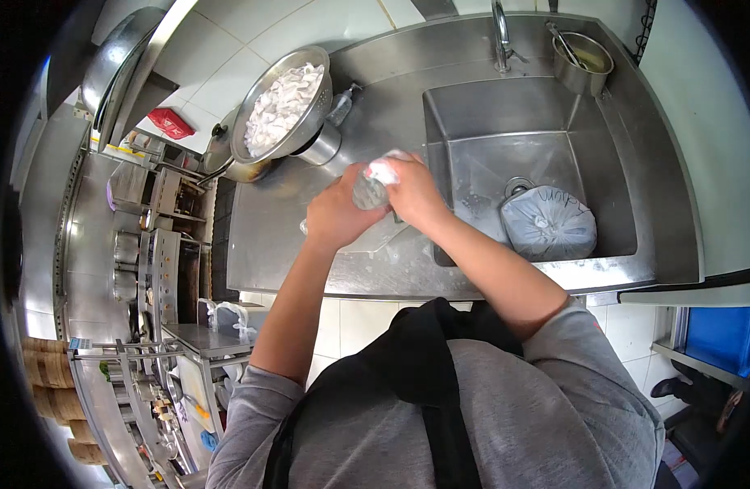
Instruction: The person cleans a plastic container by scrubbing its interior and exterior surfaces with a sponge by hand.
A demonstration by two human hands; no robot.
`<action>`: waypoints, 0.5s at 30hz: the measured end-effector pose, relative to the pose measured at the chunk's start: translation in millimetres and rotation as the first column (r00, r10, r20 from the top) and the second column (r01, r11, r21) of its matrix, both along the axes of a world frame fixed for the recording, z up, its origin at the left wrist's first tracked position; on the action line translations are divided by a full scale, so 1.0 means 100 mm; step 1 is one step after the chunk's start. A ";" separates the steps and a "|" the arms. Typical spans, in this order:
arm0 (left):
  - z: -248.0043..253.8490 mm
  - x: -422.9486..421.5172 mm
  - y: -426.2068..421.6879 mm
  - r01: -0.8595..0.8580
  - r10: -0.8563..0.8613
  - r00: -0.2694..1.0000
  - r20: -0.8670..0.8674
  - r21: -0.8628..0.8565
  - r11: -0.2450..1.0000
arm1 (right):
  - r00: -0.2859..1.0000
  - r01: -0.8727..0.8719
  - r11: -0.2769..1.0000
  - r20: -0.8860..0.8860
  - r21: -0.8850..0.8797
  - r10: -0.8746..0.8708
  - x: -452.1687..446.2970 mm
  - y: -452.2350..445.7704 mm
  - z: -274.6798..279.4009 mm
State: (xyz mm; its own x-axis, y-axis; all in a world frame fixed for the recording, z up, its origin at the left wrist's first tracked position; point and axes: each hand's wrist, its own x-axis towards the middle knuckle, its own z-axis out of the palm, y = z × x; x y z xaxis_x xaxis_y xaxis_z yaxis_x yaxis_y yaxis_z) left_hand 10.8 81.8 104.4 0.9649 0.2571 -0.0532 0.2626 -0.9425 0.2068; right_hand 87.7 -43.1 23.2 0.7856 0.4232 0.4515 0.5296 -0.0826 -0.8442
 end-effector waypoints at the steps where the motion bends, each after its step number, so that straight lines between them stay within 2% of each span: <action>1: -0.04 0.00 0.03 0.011 -0.011 1.000 0.018 0.007 1.000 | 1.000 0.002 1.000 0.003 0.002 -0.002 -0.05 -0.05 -0.04; 4: -0.01 0.04 0.03 0.029 -0.030 0.999 0.039 0.021 0.999 | 0.995 -0.071 0.997 -0.070 0.028 0.073 -0.16 -0.21 -0.09; 8: -0.05 0.02 0.01 0.012 -0.012 1.000 0.013 0.036 0.999 | 0.999 -0.028 0.999 -0.034 0.039 0.029 -0.03 -0.04 0.04; 10: -0.07 0.02 0.02 0.020 -0.021 0.999 0.027 0.034 0.999 | 0.999 0.003 1.000 0.046 0.023 -0.005 0.01 0.04 0.04; 15: -0.07 0.01 0.05 0.044 -0.045 0.998 0.050 0.015 0.999 | 0.998 -0.047 0.999 0.043 -0.005 0.048 -0.20 -0.23 0.03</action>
